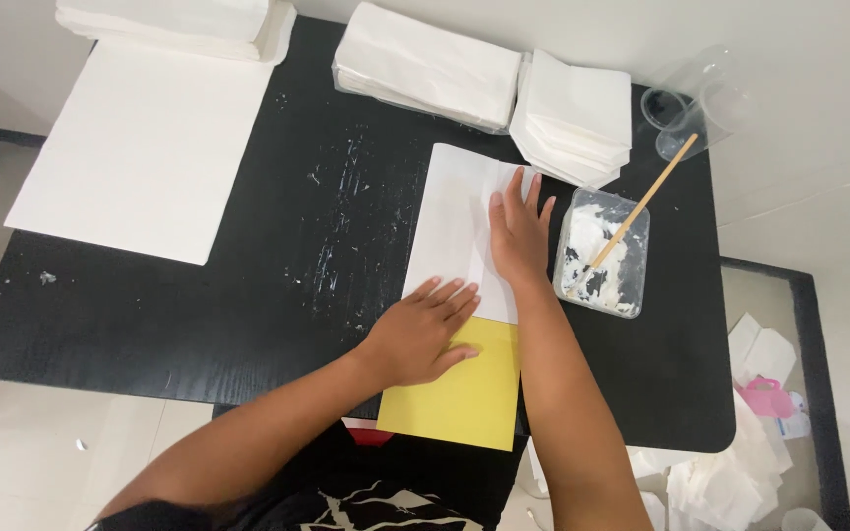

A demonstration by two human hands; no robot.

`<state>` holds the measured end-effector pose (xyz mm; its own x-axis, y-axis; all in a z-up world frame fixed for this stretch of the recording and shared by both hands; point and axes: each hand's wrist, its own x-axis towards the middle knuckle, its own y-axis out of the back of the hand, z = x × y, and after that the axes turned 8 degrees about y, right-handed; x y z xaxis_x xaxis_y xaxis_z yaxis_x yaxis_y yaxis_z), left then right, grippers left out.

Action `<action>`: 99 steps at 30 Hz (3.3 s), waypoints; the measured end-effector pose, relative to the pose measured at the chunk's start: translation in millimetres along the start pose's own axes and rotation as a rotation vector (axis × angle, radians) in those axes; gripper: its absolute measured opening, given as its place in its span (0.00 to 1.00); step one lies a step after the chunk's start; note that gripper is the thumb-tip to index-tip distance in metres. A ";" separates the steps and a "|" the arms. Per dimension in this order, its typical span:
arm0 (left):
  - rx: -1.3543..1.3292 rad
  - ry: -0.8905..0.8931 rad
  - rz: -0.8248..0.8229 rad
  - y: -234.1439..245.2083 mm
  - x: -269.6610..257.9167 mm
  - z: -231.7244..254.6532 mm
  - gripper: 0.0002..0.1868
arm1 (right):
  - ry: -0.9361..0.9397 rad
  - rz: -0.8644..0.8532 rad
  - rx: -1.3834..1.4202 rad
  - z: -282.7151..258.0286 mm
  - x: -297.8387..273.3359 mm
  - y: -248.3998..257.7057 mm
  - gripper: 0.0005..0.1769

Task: Folding and gluing paper components to assemble a paper bag on a workbench.

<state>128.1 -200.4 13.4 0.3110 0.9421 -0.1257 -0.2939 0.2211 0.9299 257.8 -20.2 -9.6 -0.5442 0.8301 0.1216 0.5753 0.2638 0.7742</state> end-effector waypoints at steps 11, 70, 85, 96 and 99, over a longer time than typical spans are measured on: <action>0.154 0.082 0.215 -6.4 81.5 -27.7 0.30 | 0.092 0.058 0.102 22.1 2.1 -9.3 0.54; 0.119 0.154 0.266 9.5 93.6 -91.2 0.31 | 0.129 -0.105 -0.050 -13.6 3.5 -12.0 0.28; 0.292 0.156 0.091 4.1 49.3 -72.7 0.44 | 0.204 -0.062 -0.291 -9.8 9.4 -22.2 0.29; -0.181 0.055 0.096 54.5 -33.9 -61.9 0.30 | 0.104 0.095 -0.309 8.6 15.4 -35.2 0.28; -0.096 0.245 0.264 71.6 2.4 -92.9 0.27 | 0.082 0.201 -0.415 0.7 7.5 -27.8 0.21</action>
<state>23.8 -158.9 47.5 -0.0093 0.9997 0.0237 -0.4220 -0.0254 0.9063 238.1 -20.9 -30.7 -0.5029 0.7988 0.3302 0.3903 -0.1310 0.9113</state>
